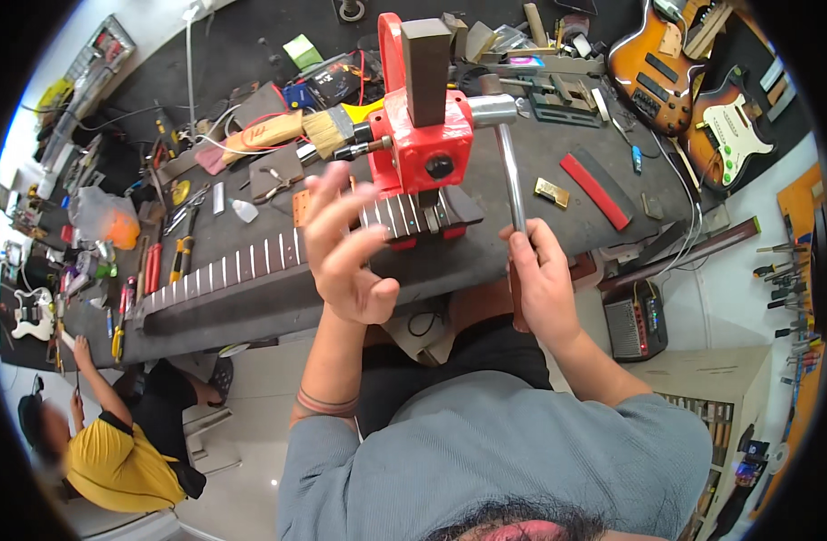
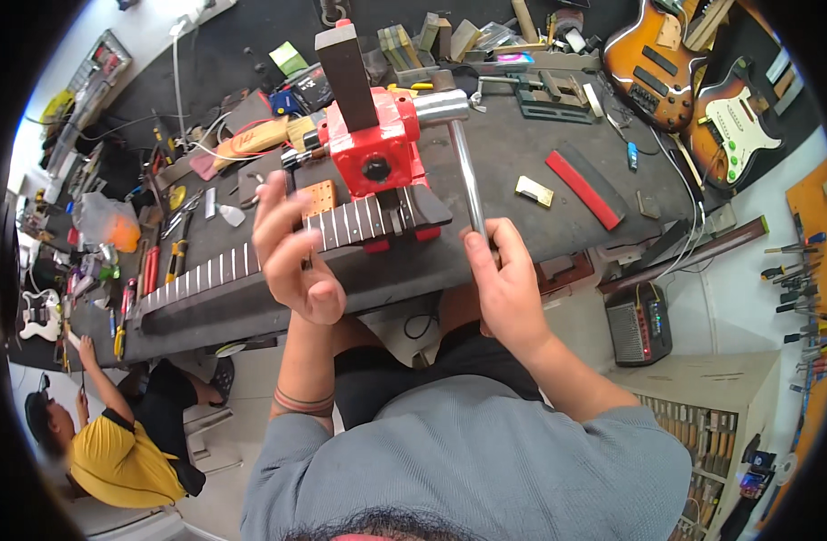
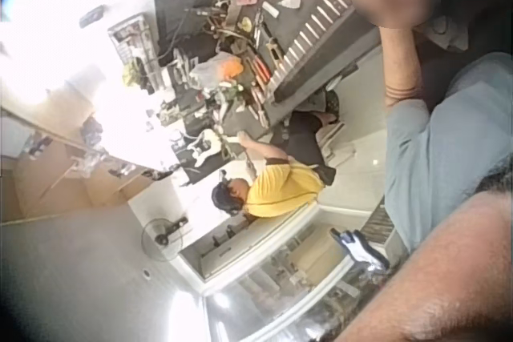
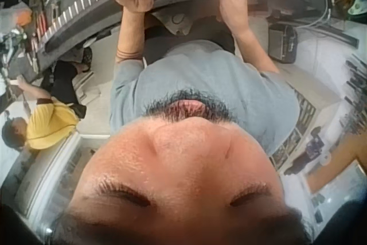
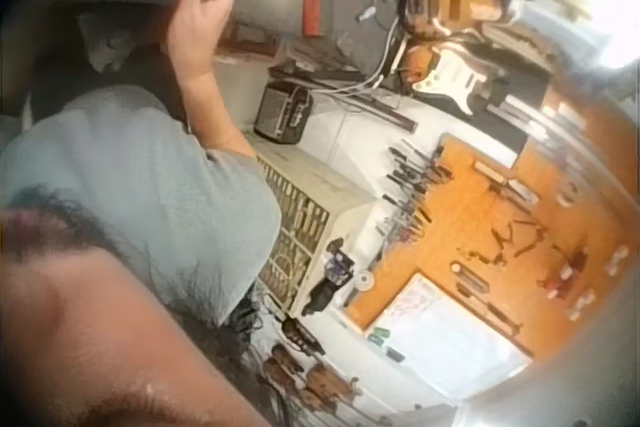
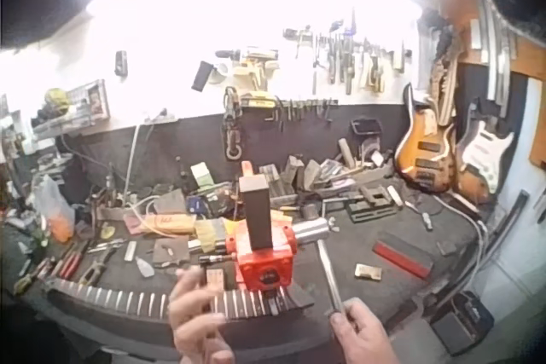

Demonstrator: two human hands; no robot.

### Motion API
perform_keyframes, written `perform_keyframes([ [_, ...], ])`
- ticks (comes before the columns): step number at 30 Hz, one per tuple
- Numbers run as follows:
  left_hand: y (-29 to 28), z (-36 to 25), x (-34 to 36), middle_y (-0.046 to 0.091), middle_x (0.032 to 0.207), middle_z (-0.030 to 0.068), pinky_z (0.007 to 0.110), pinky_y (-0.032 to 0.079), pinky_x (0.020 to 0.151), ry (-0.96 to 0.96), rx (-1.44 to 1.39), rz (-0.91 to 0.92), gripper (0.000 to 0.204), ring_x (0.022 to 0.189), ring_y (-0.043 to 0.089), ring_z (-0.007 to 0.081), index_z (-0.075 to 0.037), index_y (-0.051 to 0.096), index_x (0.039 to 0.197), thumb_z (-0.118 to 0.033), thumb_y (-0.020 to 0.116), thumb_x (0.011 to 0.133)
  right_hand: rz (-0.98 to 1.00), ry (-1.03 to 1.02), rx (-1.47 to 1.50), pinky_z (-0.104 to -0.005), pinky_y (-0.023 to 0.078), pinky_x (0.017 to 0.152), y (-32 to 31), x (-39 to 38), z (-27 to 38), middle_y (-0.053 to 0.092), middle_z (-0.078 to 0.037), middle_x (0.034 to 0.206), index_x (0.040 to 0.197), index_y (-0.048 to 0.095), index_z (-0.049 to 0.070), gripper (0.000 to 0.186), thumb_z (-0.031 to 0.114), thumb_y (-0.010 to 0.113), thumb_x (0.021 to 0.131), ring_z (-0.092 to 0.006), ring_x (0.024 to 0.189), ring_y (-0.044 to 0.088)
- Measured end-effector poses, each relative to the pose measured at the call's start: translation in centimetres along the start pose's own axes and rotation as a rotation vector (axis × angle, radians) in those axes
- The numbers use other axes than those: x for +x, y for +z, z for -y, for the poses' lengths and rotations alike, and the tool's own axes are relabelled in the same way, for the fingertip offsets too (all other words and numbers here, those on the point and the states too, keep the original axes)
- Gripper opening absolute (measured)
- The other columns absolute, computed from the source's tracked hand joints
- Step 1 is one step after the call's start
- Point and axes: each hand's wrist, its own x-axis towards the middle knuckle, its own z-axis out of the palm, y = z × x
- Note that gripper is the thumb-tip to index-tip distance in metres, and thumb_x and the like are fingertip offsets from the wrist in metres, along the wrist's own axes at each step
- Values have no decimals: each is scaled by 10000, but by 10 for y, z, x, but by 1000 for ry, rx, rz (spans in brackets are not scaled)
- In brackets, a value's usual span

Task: The person applies liquid from a bottle into the slots of a guitar neck and uses a red press tool to insert metal frets into the slots. They move the neck across the workbench to align the slots one at a time under the press.

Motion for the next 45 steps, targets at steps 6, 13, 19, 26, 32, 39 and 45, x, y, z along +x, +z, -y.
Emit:
perform_keyframes([
  [6,-39,-39,-81,663,920,139,398,513,797,-448,-189,-123,404,864,616,245,8,632,1004,-366,607,1156,149,-34,479,-266,515,743,-14,43,-53,626,-18,962,1296,629,58,377,398,486,1218,-101,833,603],
  [13,-40,-38,-110,460,658,50,357,387,594,-831,64,360,382,648,409,129,12,538,795,-166,757,1053,119,-233,-52,-268,420,695,-7,99,-106,566,61,882,1134,722,52,272,299,615,1166,-66,778,493],
  [19,-54,-35,-116,586,677,21,318,423,603,-1046,-87,176,354,649,509,97,-21,615,788,-185,773,1058,111,-362,-272,-309,451,681,-14,91,-118,595,14,831,1093,759,14,323,327,682,1116,-102,762,545],
  [26,-152,10,-118,702,1220,247,494,645,918,-1296,-448,-824,481,1017,738,318,26,524,1409,-375,605,1155,353,4,35,-234,405,561,-33,145,-124,607,34,818,1213,733,49,301,339,705,1135,-44,647,524],
  [32,-207,63,-96,718,1200,209,481,683,826,-1113,-361,-887,519,937,781,302,-45,493,1459,-438,594,1135,246,-155,-7,-233,320,495,-23,167,-146,587,28,762,1195,740,28,269,284,682,1135,-33,566,460],
  [39,-210,80,-119,728,790,85,401,623,622,-1043,-219,-861,129,637,708,214,-72,639,1026,-198,668,1038,236,-156,-45,-241,321,522,-21,151,-152,578,26,797,1182,732,29,247,257,647,1140,-39,600,451],
  [45,-218,75,-114,735,862,74,394,598,648,-1035,-344,-839,83,658,672,195,-76,640,1017,-155,650,1044,243,-147,-74,-239,333,547,-23,151,-150,571,31,805,1197,724,38,237,253,634,1154,-38,628,452],
])
